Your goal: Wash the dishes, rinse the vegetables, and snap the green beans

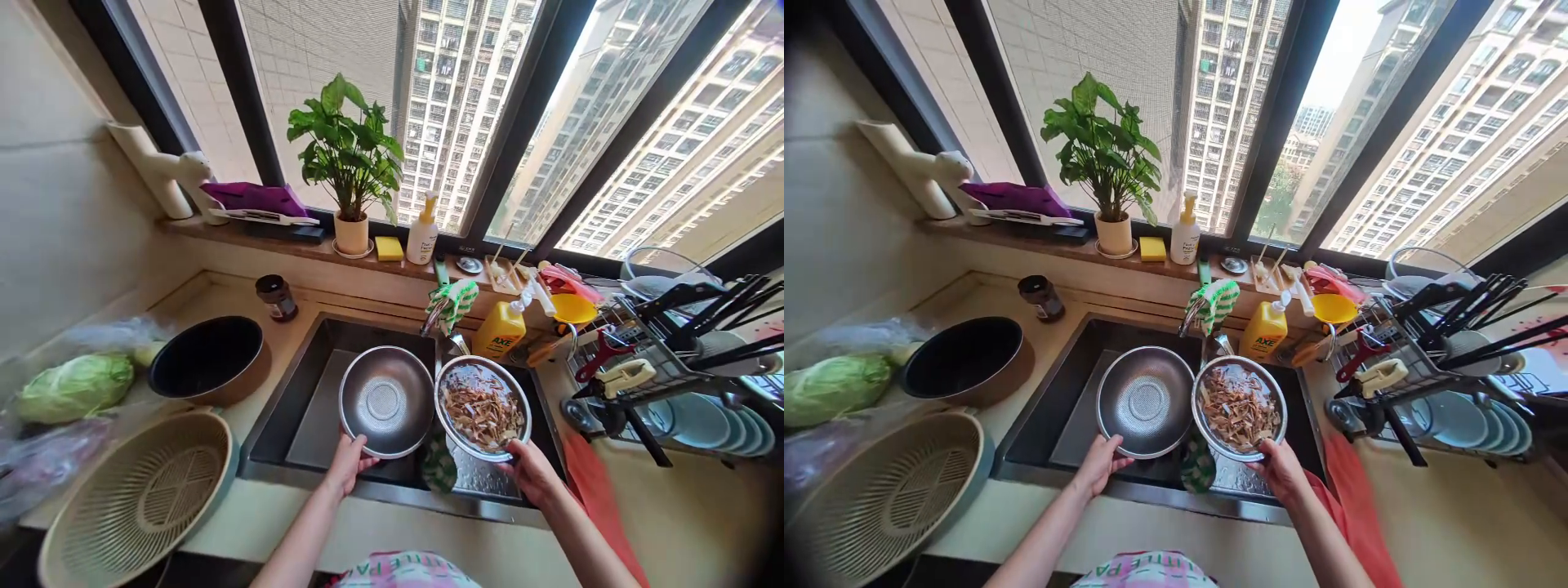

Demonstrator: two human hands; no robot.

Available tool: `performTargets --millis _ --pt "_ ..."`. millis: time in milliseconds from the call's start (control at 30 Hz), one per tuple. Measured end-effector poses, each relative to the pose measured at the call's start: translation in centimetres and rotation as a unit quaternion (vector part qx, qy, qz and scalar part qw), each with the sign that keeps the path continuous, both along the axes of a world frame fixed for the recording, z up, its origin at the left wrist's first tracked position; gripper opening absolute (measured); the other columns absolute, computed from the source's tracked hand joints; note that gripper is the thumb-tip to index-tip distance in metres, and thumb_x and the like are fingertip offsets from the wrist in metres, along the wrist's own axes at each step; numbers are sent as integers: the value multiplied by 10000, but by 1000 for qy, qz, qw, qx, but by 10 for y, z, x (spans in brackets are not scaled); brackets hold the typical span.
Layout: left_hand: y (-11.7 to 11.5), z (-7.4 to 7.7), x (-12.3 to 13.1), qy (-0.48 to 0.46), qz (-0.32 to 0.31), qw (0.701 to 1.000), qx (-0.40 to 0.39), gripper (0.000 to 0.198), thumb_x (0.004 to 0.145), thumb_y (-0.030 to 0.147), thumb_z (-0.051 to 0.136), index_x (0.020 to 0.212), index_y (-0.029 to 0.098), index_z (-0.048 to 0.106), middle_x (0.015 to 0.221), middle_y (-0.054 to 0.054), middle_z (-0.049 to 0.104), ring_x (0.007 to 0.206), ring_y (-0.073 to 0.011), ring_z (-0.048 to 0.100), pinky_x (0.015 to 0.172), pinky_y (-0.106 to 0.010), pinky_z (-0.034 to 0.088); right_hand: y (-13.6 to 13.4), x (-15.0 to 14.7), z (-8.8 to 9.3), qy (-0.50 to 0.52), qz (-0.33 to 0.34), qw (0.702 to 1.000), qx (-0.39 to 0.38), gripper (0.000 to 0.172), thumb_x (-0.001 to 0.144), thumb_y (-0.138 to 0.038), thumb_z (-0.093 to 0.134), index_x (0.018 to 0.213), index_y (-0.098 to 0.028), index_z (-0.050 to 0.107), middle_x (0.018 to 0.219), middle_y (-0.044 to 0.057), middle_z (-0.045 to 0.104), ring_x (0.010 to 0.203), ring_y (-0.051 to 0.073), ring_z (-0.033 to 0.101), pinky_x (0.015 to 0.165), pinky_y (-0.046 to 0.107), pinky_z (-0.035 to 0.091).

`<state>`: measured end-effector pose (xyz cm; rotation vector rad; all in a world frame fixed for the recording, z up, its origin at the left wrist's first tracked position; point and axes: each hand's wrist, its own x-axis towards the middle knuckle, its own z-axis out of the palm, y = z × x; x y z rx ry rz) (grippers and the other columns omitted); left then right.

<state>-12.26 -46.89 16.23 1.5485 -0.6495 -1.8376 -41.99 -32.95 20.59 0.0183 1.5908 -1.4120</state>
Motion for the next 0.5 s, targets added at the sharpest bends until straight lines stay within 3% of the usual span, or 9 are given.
performTargets --millis 133,300,400,500 --pt "-2 7 1 21 -30 999 8 283 753 48 546 1003 165 479 770 -23 605 512 -106 600 434 -243 535 -21 36 16 6 32 999 0 360 514 -79 561 850 -190 498 585 -26 618 480 155 601 428 250 520" --pt "-3 14 12 33 -62 997 -13 332 737 95 568 1045 172 471 787 -29 616 499 -108 599 415 -228 518 -55 77 20 17 80 997 10 384 513 -69 498 872 -203 474 577 -31 615 462 147 595 491 291 542" --pt "-4 17 18 36 -59 997 -21 368 726 85 559 1067 178 457 802 -29 621 488 -106 596 409 -225 514 -78 92 19 58 104 993 1 504 521 -86 461 1008 -217 473 581 -42 601 473 148 596 510 301 543" --pt "-7 19 21 45 -42 998 -6 333 739 56 508 1048 166 455 792 -30 622 480 -107 589 405 -240 518 -101 99 17 145 135 980 -7 678 546 -105 434 1208 -249 407 762 -9 642 569 166 627 551 329 554"
